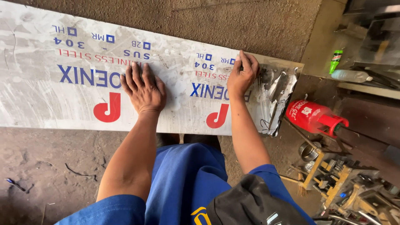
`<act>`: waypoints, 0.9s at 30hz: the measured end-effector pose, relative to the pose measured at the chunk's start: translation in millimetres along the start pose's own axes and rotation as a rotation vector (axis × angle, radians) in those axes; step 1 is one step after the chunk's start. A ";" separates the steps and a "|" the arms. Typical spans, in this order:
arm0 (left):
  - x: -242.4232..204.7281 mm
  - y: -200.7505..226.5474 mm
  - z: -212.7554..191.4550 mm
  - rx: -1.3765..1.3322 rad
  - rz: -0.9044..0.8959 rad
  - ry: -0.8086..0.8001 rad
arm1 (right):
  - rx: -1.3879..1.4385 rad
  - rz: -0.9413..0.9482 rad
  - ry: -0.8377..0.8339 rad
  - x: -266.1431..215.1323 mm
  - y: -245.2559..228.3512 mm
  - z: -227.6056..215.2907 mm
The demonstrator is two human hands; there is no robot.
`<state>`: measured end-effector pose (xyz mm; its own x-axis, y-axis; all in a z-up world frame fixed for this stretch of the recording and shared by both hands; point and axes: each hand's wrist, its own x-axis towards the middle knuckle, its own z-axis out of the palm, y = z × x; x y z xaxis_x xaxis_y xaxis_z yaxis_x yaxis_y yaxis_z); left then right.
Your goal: Removing the protective plastic film from a large stainless steel sheet by picking at the edges and peeling it back.
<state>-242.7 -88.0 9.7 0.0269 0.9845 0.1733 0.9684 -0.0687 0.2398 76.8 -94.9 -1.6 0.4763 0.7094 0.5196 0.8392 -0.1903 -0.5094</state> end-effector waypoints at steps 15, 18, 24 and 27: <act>5.9 8.0 -23.7 -0.049 -0.040 -0.171 | 0.037 0.118 -0.133 10.4 -27.5 -18.0; 5.4 8.0 -22.2 -0.033 -0.032 -0.138 | 0.087 0.125 -0.114 10.6 -28.8 -19.6; 6.6 8.8 -24.3 -0.054 -0.082 -0.264 | 0.016 0.061 -0.134 13.6 -29.8 -20.7; 4.1 5.6 -18.4 -0.046 -0.041 -0.147 | 0.017 0.044 -0.128 13.7 -31.2 -20.2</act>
<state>-241.8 -87.4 29.3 0.0268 0.9994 0.0215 0.9570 -0.0318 0.2882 62.5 -93.0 35.2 0.4738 0.7818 0.4053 0.8135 -0.2123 -0.5415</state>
